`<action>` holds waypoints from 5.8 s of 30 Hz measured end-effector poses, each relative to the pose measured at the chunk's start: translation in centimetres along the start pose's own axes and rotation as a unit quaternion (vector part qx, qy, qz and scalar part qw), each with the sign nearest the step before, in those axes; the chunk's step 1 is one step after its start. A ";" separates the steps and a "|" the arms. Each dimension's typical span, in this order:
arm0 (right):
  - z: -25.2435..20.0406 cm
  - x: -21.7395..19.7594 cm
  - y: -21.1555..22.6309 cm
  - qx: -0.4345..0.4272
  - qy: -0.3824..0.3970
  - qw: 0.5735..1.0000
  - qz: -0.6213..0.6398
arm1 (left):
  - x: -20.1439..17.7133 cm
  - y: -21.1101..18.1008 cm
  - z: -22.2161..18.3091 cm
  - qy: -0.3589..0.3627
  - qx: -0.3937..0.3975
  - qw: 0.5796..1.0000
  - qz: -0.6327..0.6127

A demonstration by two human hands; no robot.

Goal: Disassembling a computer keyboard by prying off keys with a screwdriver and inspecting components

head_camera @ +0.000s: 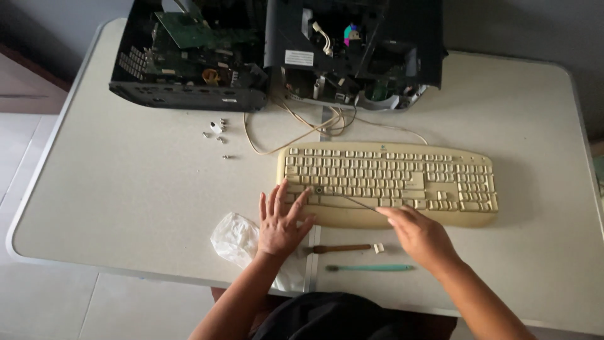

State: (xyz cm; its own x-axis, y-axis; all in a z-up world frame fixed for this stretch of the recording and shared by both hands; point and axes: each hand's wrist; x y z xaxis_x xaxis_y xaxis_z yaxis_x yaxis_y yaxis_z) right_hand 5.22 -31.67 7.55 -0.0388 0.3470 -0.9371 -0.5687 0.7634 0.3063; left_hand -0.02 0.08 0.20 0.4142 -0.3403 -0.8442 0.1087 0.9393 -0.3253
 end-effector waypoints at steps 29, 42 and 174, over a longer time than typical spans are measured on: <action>13.0 -2.1 -0.6 0.023 0.276 0.936 0.218 | -0.2 -0.2 0.5 0.003 -0.012 1.000 -0.009; 12.6 -3.8 1.3 0.012 0.335 0.942 0.020 | 0.0 -0.2 0.3 -0.007 -0.015 1.000 -0.008; -1.3 1.5 2.3 0.238 0.170 0.953 0.082 | 0.5 0.7 -0.3 0.028 -0.032 0.998 -0.046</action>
State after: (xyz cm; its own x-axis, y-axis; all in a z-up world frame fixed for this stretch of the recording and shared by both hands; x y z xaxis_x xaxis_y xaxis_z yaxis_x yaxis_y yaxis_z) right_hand 2.78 -30.14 6.64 -0.4049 0.3474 -0.8458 -0.0978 0.9033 0.4178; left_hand -0.01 0.57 -0.63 0.3546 -0.4289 -0.8308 0.0852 0.8997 -0.4281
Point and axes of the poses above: each hand's wrist, its own z-axis towards the middle knuckle, its own x-axis out of the palm, y = z × x, and after that the axes turned 2 degrees about -z, right-handed
